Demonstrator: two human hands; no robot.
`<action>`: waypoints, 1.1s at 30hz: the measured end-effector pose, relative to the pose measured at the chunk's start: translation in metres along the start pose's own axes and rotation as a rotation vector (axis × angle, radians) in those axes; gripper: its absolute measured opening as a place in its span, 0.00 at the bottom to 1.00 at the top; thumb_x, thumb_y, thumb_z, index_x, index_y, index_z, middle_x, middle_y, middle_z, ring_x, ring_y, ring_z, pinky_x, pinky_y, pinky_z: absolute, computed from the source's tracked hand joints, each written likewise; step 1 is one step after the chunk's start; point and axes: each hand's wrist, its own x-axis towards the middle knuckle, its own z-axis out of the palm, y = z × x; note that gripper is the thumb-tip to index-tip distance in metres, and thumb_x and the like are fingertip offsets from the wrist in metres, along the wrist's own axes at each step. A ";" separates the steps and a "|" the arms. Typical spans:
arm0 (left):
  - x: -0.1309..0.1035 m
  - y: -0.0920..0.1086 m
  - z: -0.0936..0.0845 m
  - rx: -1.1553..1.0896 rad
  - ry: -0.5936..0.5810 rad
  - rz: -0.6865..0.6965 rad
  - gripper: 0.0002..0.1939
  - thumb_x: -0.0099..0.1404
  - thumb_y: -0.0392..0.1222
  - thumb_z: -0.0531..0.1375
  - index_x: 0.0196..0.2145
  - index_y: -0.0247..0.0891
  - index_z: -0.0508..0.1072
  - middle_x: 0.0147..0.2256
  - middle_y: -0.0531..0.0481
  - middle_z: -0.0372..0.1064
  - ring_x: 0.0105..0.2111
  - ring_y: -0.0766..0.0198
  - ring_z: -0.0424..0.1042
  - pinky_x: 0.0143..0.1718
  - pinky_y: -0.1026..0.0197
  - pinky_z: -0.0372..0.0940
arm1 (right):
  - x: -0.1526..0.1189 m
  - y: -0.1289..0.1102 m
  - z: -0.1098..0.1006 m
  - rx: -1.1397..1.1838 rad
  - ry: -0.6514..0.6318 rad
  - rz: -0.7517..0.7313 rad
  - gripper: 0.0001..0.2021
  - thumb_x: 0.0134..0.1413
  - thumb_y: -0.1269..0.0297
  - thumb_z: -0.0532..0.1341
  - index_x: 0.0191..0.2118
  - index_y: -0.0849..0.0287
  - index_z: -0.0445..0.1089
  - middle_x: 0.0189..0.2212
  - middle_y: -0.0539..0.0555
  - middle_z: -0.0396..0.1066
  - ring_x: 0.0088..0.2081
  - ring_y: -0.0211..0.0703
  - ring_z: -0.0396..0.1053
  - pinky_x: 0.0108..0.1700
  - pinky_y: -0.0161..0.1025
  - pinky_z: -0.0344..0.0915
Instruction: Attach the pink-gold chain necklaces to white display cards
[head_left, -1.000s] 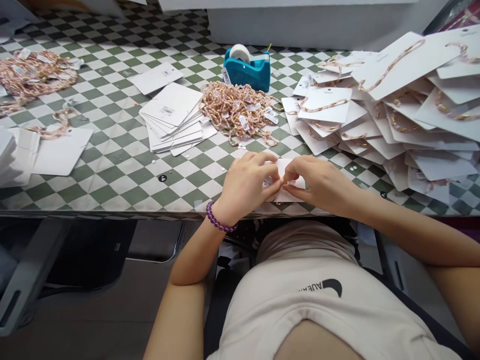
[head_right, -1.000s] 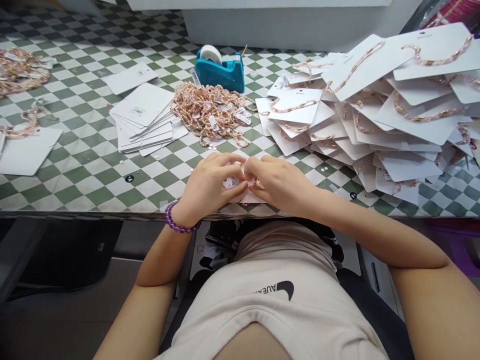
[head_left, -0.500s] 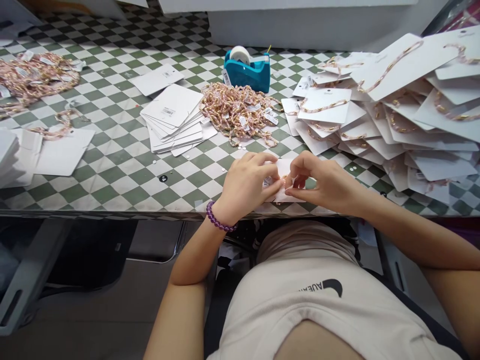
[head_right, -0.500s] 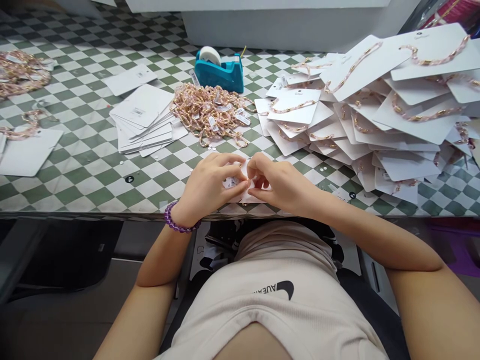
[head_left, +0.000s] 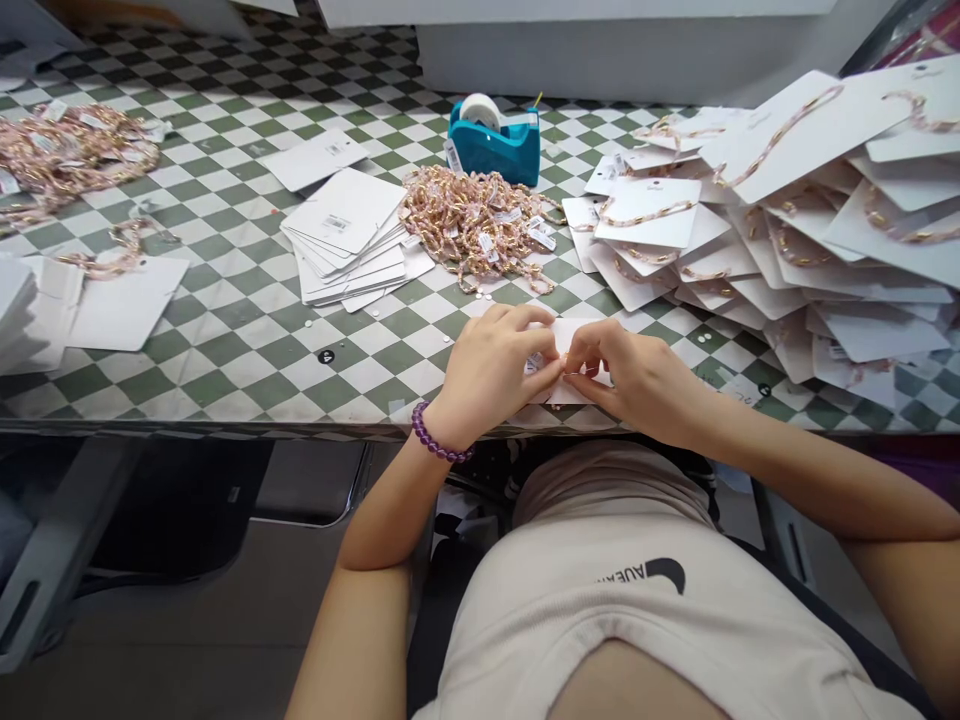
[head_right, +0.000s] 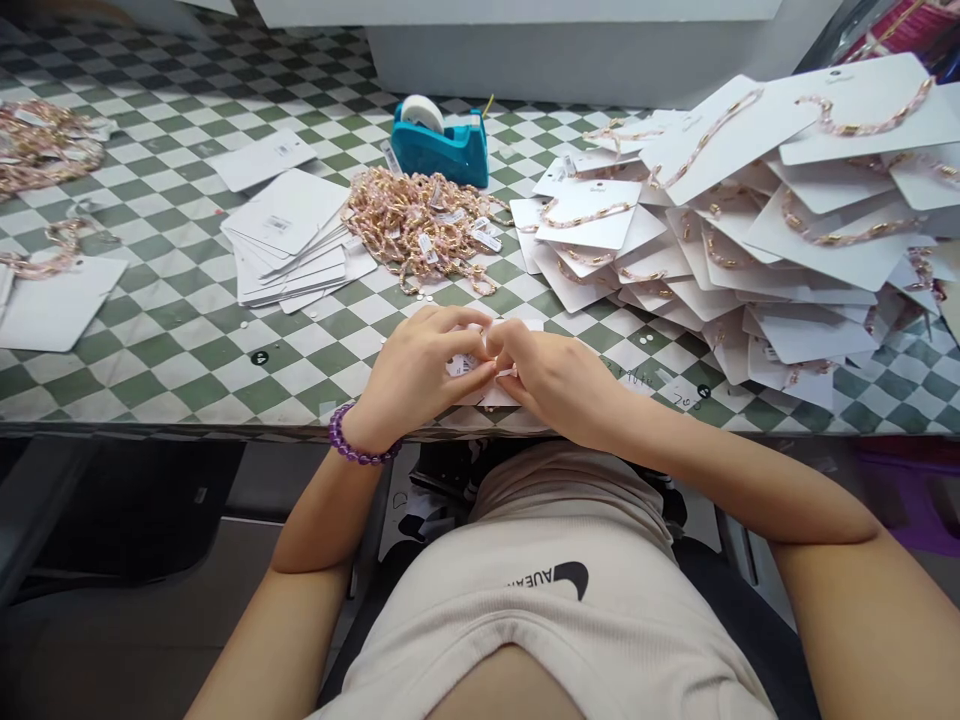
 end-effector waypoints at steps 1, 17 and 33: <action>0.000 0.000 0.000 -0.001 0.001 0.001 0.11 0.67 0.45 0.60 0.30 0.39 0.75 0.50 0.51 0.73 0.47 0.56 0.70 0.49 0.53 0.63 | -0.001 0.000 0.001 -0.028 0.026 -0.023 0.08 0.61 0.70 0.57 0.43 0.56 0.55 0.30 0.49 0.71 0.27 0.35 0.70 0.28 0.30 0.62; 0.000 -0.002 -0.003 0.004 -0.100 -0.011 0.10 0.69 0.47 0.58 0.40 0.45 0.79 0.54 0.52 0.70 0.51 0.53 0.66 0.52 0.50 0.62 | 0.000 0.005 0.009 -0.271 0.124 -0.169 0.08 0.62 0.69 0.58 0.45 0.57 0.58 0.37 0.55 0.73 0.39 0.45 0.70 0.40 0.40 0.65; -0.003 -0.003 -0.006 -0.014 -0.099 0.052 0.12 0.71 0.48 0.56 0.42 0.44 0.78 0.55 0.50 0.70 0.52 0.53 0.67 0.52 0.49 0.62 | 0.000 0.012 0.012 -0.225 0.153 -0.158 0.11 0.60 0.68 0.59 0.47 0.57 0.58 0.35 0.53 0.73 0.35 0.43 0.70 0.37 0.37 0.66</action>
